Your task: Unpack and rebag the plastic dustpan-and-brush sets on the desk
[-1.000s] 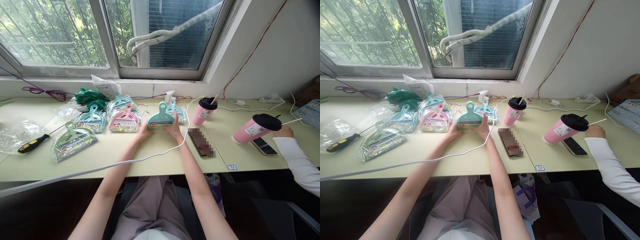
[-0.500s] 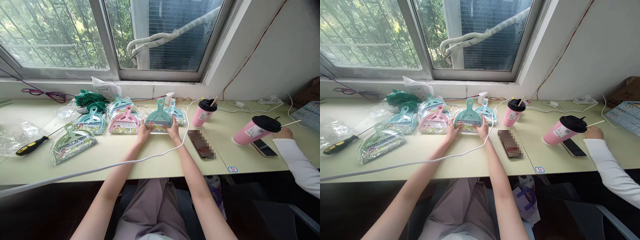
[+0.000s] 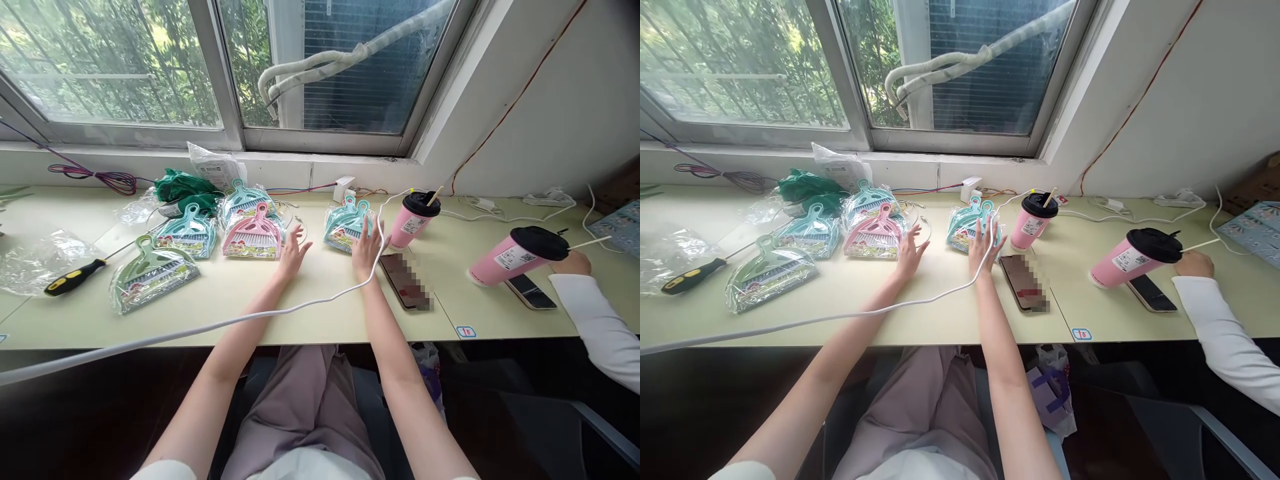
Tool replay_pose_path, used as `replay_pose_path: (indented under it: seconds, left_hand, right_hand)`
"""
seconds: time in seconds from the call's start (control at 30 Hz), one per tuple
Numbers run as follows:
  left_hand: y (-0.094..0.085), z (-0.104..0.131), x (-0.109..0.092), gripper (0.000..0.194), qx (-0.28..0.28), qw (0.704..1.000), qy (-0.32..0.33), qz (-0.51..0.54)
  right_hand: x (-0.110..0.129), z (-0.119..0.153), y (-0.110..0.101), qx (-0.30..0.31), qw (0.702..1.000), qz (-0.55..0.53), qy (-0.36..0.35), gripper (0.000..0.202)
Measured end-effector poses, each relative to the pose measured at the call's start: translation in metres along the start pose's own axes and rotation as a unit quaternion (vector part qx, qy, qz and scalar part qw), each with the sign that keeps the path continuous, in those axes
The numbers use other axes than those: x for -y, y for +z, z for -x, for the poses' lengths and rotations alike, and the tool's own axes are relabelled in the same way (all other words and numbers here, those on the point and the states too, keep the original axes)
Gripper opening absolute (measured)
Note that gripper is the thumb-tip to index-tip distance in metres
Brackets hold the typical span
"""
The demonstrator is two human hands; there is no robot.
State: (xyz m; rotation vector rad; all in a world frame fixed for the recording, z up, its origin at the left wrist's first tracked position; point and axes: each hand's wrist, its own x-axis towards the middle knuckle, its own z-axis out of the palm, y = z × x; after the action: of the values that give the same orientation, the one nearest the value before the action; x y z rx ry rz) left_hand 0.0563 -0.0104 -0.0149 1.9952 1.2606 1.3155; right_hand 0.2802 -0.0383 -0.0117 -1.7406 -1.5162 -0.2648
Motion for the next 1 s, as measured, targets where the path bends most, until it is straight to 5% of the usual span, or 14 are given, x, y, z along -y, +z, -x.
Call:
replay_pose_path:
  seconds: [0.17, 0.3, 0.43, 0.6, 0.83, 1.0]
  left_hand:
    - [-0.027, -0.006, -0.001, 0.057, -0.094, 0.969, -0.108, -0.203]
    - [-0.036, -0.014, 0.030, 0.076, -0.064, 0.926, -0.224, -0.298]
    - [-0.030, -0.016, 0.055, 0.077, -0.029, 0.917, -0.223, -0.329]
    - [-0.023, -0.018, 0.060, 0.078, -0.021, 0.914, -0.218, -0.342]
    - [-0.018, -0.010, 0.025, 0.074, 0.018, 0.926, -0.179, -0.333]
    - [-0.039, -0.011, -0.002, 0.050, -0.021, 0.932, -0.192, -0.307]
  right_hand:
    - [0.010, 0.015, 0.031, 0.152, 0.986, 0.066, -0.023, 0.074]
    - [-0.016, 0.000, 0.055, 0.180, 0.979, 0.068, -0.066, 0.070]
    - [-0.041, -0.028, 0.074, 0.213, 0.970, 0.079, -0.090, 0.070]
    - [-0.050, -0.058, 0.092, 0.228, 0.964, 0.096, -0.095, 0.074]
    - [-0.039, -0.062, 0.079, 0.222, 0.966, 0.085, -0.099, 0.075]
    - [-0.014, -0.043, 0.045, 0.207, 0.968, 0.061, -0.125, 0.068]
